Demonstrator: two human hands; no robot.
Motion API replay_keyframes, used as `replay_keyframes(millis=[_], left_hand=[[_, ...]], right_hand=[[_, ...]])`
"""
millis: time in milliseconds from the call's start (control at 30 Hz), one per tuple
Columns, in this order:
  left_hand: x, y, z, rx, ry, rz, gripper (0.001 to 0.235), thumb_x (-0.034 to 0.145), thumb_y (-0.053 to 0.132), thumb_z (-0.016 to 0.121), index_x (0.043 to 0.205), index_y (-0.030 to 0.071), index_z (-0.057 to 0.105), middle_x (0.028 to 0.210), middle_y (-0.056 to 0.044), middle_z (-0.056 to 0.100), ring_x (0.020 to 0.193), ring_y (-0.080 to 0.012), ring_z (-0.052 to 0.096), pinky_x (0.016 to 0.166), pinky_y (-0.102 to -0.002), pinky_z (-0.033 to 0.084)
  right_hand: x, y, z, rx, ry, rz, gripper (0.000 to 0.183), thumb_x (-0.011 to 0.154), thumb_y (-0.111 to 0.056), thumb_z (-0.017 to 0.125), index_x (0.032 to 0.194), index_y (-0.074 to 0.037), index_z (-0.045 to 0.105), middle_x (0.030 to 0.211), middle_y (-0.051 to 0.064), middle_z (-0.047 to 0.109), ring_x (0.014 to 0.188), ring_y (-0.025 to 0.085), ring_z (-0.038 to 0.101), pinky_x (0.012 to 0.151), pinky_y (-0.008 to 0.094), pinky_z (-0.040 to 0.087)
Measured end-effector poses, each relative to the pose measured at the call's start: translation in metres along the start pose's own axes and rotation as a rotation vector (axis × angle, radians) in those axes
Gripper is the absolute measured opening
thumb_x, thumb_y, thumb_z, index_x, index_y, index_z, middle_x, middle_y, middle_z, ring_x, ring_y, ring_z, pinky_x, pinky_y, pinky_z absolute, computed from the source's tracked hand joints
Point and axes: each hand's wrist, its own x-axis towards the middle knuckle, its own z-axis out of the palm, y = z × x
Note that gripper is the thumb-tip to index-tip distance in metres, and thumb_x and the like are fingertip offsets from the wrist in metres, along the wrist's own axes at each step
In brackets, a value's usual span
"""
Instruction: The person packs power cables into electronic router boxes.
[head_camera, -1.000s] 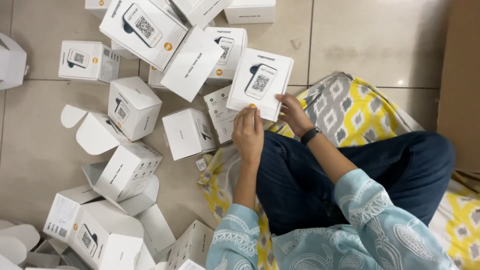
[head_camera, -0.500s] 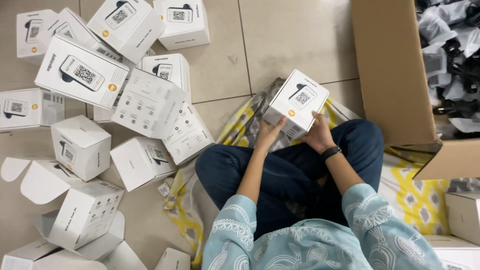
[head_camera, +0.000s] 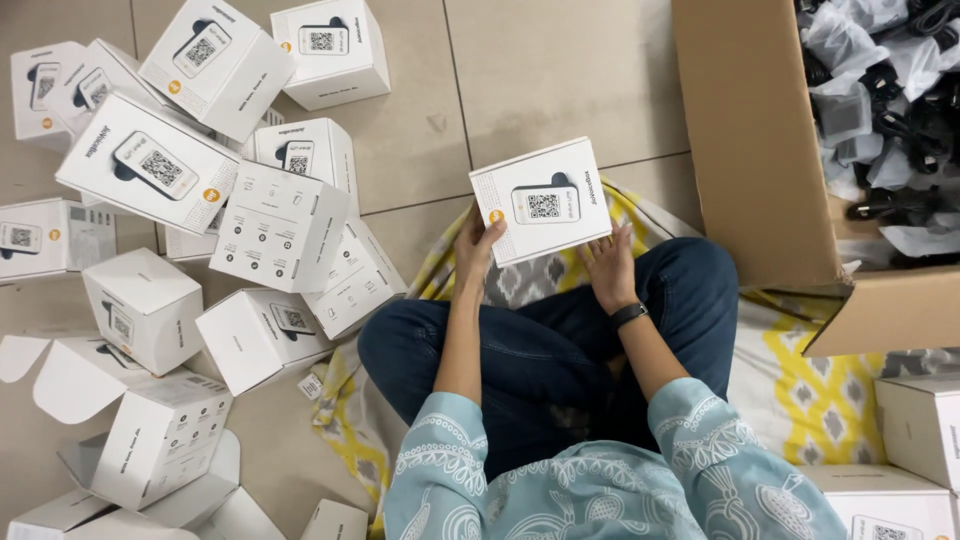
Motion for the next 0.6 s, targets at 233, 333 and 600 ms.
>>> replay_keyframes(millis=[233,333,600], left_hand=[[0.014,-0.049,-0.008,0.465,0.296,-0.155,0.078,0.089,0.051,0.072,0.147,0.000,0.059,0.116,-0.019,0.075,0.089,-0.0323,0.071,0.079,-0.039,0.053],[0.018,-0.064,-0.011,0.417,0.260,-0.189,0.091,0.086,0.056,0.071,0.154,0.002,0.043,0.121,-0.018,0.073,0.110,-0.0236,0.069,0.091,-0.035,0.053],[0.009,-0.045,0.004,0.257,0.201,-0.442,0.118,0.075,0.071,0.069,0.161,0.009,0.016,0.149,-0.018,0.044,0.130,-0.0342,0.052,0.091,-0.052,0.053]], right_hand=[[0.014,0.026,-0.020,-0.219,-0.031,0.195,0.086,0.107,-0.068,0.050,0.160,-0.002,0.036,0.131,0.009,0.051,0.111,0.023,0.043,0.110,0.045,0.041],[0.004,0.012,0.005,-0.326,-0.047,0.342,0.096,0.094,-0.077,0.039,0.151,-0.001,0.043,0.141,0.016,0.058,0.126,0.025,0.056,0.110,0.042,0.041],[-0.010,0.000,0.038,-0.557,-0.257,0.547,0.097,0.084,-0.083,0.032,0.147,-0.010,0.042,0.125,0.015,0.064,0.117,0.026,0.063,0.106,0.040,0.047]])
